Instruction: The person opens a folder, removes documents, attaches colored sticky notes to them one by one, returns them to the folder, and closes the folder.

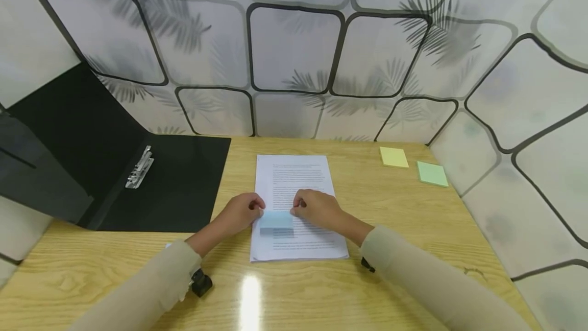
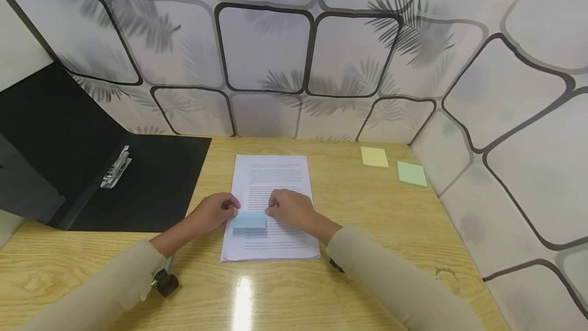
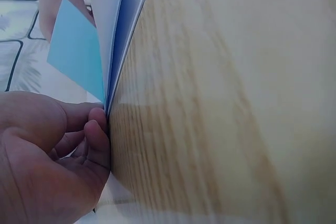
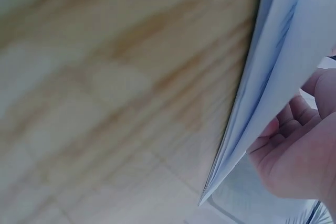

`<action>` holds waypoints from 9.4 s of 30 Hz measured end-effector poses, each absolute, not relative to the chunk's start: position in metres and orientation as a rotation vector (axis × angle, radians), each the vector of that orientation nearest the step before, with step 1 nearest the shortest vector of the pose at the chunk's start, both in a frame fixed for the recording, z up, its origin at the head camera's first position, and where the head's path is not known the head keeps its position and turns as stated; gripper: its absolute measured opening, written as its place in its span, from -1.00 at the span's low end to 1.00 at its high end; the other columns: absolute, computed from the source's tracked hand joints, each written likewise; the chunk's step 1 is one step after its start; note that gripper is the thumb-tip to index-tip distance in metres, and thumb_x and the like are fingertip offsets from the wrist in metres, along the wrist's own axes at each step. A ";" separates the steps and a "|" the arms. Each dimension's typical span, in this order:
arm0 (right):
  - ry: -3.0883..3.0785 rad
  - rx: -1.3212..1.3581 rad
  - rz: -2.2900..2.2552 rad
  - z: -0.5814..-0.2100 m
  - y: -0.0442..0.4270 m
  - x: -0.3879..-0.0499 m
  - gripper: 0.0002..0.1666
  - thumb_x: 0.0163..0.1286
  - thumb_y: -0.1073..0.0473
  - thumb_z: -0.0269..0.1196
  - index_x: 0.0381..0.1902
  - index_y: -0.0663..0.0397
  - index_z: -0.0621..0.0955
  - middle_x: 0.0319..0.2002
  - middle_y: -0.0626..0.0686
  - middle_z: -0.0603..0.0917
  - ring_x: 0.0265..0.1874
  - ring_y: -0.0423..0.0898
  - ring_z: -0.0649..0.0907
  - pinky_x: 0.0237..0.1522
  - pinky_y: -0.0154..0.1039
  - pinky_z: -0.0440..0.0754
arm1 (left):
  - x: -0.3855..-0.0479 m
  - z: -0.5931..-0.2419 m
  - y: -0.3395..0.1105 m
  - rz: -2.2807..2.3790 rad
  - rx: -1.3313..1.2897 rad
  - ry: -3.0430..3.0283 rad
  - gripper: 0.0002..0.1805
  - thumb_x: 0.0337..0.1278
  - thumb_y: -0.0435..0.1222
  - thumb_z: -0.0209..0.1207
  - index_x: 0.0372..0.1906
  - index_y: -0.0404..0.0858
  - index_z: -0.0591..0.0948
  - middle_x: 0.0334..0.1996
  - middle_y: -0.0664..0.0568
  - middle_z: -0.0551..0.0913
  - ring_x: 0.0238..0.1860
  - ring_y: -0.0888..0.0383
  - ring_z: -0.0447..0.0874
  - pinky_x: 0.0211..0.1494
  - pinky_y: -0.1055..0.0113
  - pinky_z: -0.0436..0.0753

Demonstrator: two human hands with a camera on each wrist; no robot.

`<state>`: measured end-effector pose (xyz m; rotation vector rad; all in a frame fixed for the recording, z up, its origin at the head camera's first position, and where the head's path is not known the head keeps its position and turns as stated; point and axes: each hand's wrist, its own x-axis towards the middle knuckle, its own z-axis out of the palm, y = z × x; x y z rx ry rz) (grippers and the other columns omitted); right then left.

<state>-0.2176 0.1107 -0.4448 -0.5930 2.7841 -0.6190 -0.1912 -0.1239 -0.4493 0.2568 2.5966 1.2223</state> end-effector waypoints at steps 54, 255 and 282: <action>2.830 -0.207 -0.739 -0.430 0.379 -0.356 -0.12 0.55 0.00 0.18 0.58 0.26 0.07 0.54 0.47 0.02 0.49 0.49 0.03 0.45 0.40 0.05 | -0.178 -0.445 -0.136 0.910 0.451 2.640 -0.10 0.22 -0.15 0.38 0.53 -0.38 0.22 0.59 -0.27 0.04 0.61 -0.26 -0.12 0.54 -0.20 0.17; 2.680 -1.206 -1.343 -0.404 0.149 -0.174 -0.72 0.35 0.47 0.29 -0.04 0.18 0.76 -0.06 0.09 0.74 -0.28 -0.18 0.63 -0.30 -0.37 0.63 | -0.139 -0.436 -0.096 2.006 0.270 2.002 -0.43 0.42 -0.41 0.13 0.47 -0.17 0.37 0.17 -0.25 0.65 -0.06 0.12 0.74 -0.08 0.37 0.71; 2.468 -0.378 -1.768 -0.386 0.193 -0.198 -0.64 0.45 0.20 0.29 0.14 0.21 0.67 0.18 0.14 0.63 -0.16 -0.19 0.69 -0.08 -0.30 0.72 | -0.117 -0.427 -0.126 2.030 0.066 2.042 -0.38 0.34 -0.39 0.23 0.47 -0.20 0.40 -0.27 -0.01 0.64 -0.52 0.28 0.27 -0.43 0.47 0.34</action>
